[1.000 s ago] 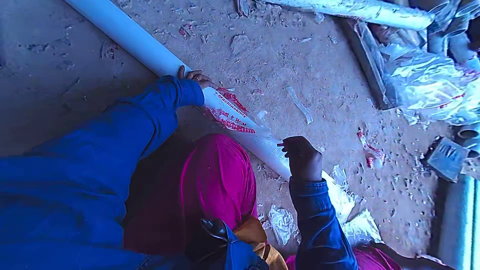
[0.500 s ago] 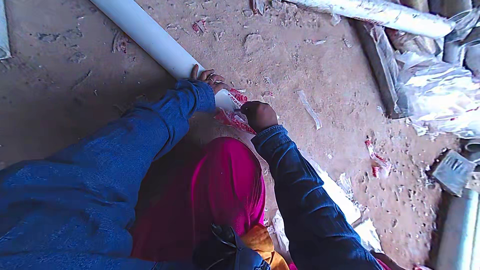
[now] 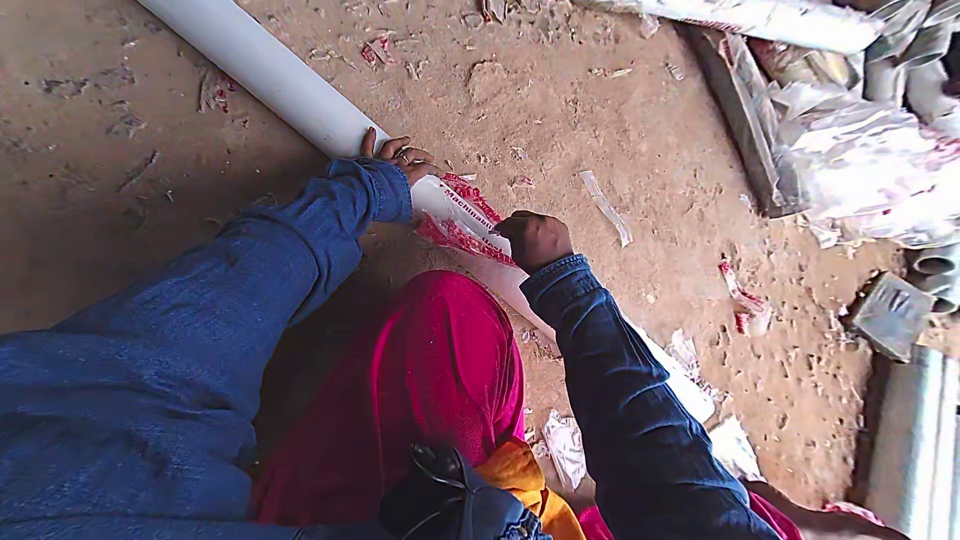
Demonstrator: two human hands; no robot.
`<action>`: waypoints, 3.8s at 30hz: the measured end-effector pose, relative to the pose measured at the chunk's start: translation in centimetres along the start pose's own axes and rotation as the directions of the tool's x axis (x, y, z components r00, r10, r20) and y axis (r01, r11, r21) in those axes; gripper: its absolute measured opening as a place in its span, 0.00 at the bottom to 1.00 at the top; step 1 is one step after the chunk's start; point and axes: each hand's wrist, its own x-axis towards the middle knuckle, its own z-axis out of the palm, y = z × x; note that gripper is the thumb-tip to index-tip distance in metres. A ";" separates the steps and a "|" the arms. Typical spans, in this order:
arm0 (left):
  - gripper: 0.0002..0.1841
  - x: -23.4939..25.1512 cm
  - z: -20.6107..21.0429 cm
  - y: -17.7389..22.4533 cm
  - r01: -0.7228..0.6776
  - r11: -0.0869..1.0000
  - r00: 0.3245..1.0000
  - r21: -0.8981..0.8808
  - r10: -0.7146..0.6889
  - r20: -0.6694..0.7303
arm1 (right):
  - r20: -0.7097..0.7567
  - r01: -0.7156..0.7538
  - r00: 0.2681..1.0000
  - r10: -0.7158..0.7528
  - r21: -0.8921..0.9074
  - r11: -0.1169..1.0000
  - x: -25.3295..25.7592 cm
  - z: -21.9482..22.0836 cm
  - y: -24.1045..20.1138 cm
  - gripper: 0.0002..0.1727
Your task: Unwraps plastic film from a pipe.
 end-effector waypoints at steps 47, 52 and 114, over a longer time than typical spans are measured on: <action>0.36 0.1 0.9 0.1 0.009 0.999 0.992 -0.042 -0.014 -0.127 | -0.177 0.011 0.983 0.042 0.292 0.956 -3.3 4.1 -5.8 0.10; 0.35 0.4 1.1 0.0 0.039 0.999 0.993 -0.033 -0.043 -0.113 | -0.063 -0.108 0.987 0.146 0.406 0.908 -3.5 3.7 -5.6 0.09; 0.33 0.5 -0.5 5.1 0.059 0.997 0.986 -0.050 -0.050 0.158 | -0.089 -0.008 0.996 0.026 0.195 0.981 -0.9 4.5 -4.2 0.18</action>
